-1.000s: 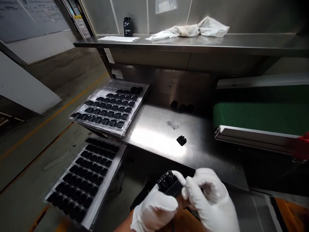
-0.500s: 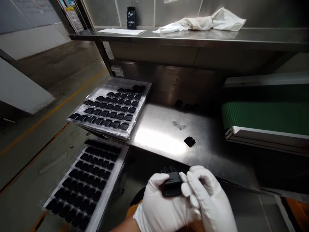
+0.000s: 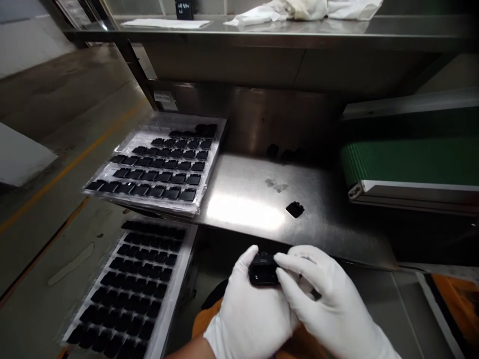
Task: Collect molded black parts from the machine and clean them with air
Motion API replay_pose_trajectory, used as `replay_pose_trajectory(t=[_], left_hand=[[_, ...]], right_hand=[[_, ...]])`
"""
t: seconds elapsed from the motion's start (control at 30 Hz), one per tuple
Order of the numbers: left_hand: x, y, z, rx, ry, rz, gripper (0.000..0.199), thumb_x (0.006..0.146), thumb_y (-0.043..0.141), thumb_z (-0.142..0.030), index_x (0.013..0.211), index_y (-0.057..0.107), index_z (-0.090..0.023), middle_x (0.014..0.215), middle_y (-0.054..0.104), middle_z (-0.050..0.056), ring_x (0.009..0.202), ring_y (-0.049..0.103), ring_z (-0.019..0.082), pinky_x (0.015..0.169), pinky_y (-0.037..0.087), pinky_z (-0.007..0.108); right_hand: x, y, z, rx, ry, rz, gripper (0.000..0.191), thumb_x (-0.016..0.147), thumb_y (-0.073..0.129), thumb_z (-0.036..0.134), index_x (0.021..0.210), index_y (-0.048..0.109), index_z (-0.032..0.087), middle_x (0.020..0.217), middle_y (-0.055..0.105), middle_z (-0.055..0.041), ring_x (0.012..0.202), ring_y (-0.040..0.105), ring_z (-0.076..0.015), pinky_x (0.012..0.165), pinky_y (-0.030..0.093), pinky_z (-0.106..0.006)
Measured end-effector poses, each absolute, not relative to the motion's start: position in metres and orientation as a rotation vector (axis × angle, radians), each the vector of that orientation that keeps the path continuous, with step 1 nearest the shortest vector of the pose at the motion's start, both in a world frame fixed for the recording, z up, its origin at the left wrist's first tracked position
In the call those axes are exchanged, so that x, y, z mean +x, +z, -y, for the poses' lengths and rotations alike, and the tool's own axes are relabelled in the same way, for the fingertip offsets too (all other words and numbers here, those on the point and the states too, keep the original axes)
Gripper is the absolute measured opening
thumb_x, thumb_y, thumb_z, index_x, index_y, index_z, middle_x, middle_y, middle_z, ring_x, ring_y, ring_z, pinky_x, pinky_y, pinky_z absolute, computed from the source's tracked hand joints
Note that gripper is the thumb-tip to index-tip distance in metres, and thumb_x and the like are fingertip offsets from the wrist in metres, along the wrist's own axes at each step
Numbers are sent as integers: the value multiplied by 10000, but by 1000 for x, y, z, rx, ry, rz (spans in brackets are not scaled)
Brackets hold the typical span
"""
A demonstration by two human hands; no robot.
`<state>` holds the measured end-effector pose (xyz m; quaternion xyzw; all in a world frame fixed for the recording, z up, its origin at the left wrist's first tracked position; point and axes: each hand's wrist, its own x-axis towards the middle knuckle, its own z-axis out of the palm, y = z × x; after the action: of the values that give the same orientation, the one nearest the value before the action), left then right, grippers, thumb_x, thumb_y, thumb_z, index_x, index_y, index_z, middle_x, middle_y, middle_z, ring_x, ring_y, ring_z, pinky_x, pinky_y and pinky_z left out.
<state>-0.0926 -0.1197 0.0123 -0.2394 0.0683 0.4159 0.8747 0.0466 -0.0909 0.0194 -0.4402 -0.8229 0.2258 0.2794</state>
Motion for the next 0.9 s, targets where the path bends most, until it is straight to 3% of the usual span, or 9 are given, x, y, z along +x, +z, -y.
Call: replay_pose_trajectory(t=[0.17, 0.33, 0.47, 0.67, 0.8, 0.9], left_hand=[[-90, 7, 117, -519, 815, -127, 443, 921, 380, -504, 894, 642, -147, 702, 662, 22, 830, 637, 141, 927, 394, 231], [-88, 2, 116, -512, 764, -135, 598, 924, 302, -583, 1113, 616, -110, 1030, 696, 94, 1098, 583, 198, 1001, 364, 283], [-90, -4, 115, -533, 681, -130, 633, 936, 306, -555, 1263, 547, -70, 1141, 679, 105, 1186, 541, 190, 1043, 323, 254], [-95, -20, 119, -587, 603, -66, 675, 930, 309, -583, 1217, 579, -36, 993, 719, 88, 1099, 598, 163, 1078, 299, 243], [-99, -24, 118, -499, 597, -153, 571, 926, 367, -537, 1171, 624, -90, 1007, 718, 63, 1103, 585, 155, 1077, 304, 253], [-101, -25, 116, -417, 577, -242, 580, 877, 414, -613, 1129, 659, -151, 1031, 716, 51, 1137, 562, 179, 1083, 313, 284]], right_hand=[[38, 23, 85, -1418, 540, 2530, 181, 866, 532, 219, 846, 712, 222, 743, 674, -31, 674, 610, -164, 650, 446, -317], [36, 28, 76, -1680, 856, 2443, 210, 813, 560, 237, 648, 686, 267, 583, 643, 18, 492, 544, -125, 481, 350, -265], [39, 20, 74, -1786, 972, 2314, 205, 771, 551, 194, 627, 677, 269, 593, 661, 26, 470, 535, -121, 451, 334, -256], [42, 7, 79, -1816, 1072, 2223, 209, 738, 511, 162, 641, 667, 262, 577, 647, 25, 476, 538, -132, 430, 339, -249], [39, 4, 80, -1877, 1084, 2179, 215, 729, 497, 153, 627, 654, 259, 564, 641, 23, 473, 535, -130, 423, 333, -247], [38, 1, 79, -1882, 1123, 2170, 225, 724, 491, 151, 554, 602, 249, 530, 622, 23, 468, 523, -128, 428, 334, -249]])
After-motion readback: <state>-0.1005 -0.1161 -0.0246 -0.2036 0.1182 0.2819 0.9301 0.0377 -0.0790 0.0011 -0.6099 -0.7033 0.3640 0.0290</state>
